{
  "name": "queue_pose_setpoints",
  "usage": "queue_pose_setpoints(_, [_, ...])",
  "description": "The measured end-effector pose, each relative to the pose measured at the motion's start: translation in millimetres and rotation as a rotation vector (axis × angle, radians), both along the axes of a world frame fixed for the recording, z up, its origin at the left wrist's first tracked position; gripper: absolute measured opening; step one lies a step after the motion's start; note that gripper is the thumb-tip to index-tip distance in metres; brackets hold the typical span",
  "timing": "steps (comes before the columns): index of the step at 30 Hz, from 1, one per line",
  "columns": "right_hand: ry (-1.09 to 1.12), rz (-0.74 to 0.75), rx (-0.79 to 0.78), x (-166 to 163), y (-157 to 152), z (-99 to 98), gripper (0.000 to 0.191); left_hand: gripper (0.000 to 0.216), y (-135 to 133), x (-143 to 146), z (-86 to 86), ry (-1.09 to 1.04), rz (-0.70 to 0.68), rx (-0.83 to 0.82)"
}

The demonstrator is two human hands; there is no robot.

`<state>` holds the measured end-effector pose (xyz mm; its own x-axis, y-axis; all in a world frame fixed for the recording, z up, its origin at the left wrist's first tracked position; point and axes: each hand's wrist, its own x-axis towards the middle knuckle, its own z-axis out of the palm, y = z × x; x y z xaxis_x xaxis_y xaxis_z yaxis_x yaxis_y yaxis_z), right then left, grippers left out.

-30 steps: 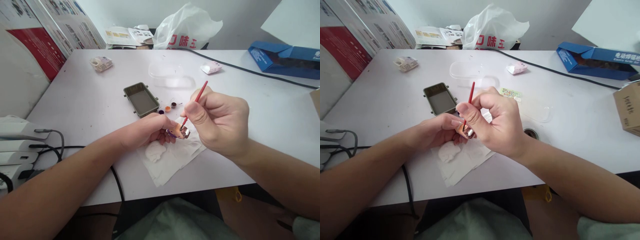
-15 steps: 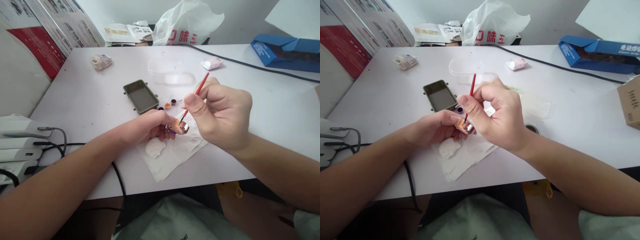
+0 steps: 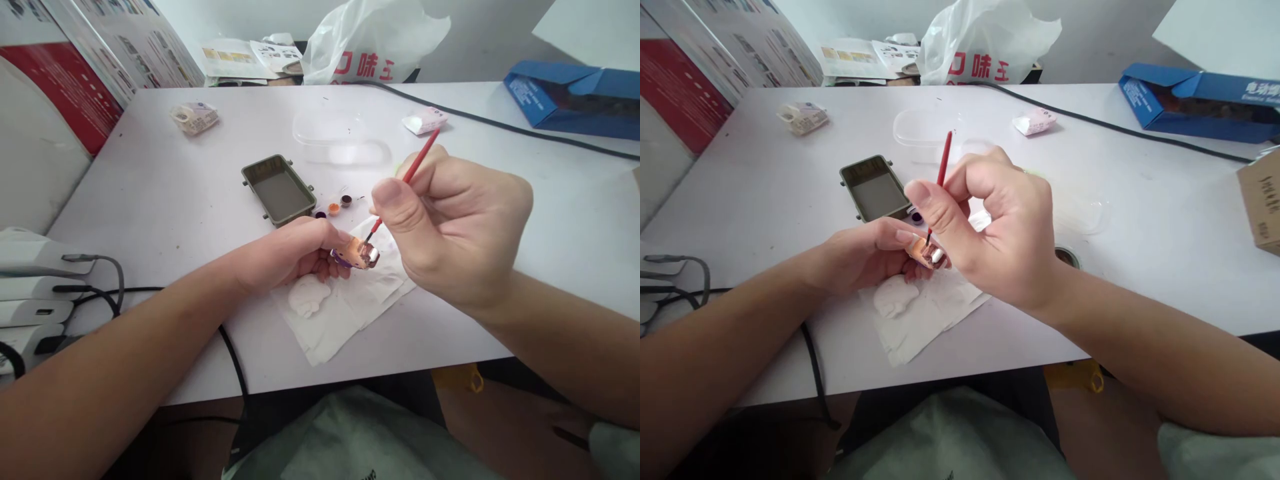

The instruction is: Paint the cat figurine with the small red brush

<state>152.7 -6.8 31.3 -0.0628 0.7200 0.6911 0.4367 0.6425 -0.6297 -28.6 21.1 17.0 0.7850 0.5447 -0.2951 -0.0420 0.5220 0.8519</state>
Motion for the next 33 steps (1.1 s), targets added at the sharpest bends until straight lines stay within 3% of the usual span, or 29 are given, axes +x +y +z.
queue_pose_setpoints(4, [-0.017, 0.057, 0.018, -1.3, -0.7, -0.3, 0.030, 0.021, -0.2, 0.2, 0.3, 0.022, 0.016, 0.009])
queue_pose_setpoints(9, [-0.042, -0.043, 0.035, -0.9, -0.2, 0.6, 0.032, 0.022, 0.5, 0.3, 0.3, 0.022, -0.017, 0.020])
queue_pose_setpoints(15, [-0.036, 0.030, 0.036, -2.2, -2.2, 0.8, 0.029, 0.023, 1.5, -0.7, -2.2, 0.028, 0.007, 0.030])
queue_pose_setpoints(20, [-0.057, -0.065, 0.039, 0.3, -0.3, 0.3, 0.030, 0.023, 1.4, 0.0, -0.1, 0.048, -0.010, 0.036])
queue_pose_setpoints(26, [-0.080, -0.012, 0.045, -2.4, -2.0, 1.2, 0.032, 0.021, 2.6, -0.3, -2.9, 0.055, 0.010, 0.059])
queue_pose_setpoints(33, [-0.068, -0.078, 0.038, -1.0, -2.2, 0.5, 0.031, 0.023, 1.4, -1.9, -1.9, 0.053, -0.021, 0.042])
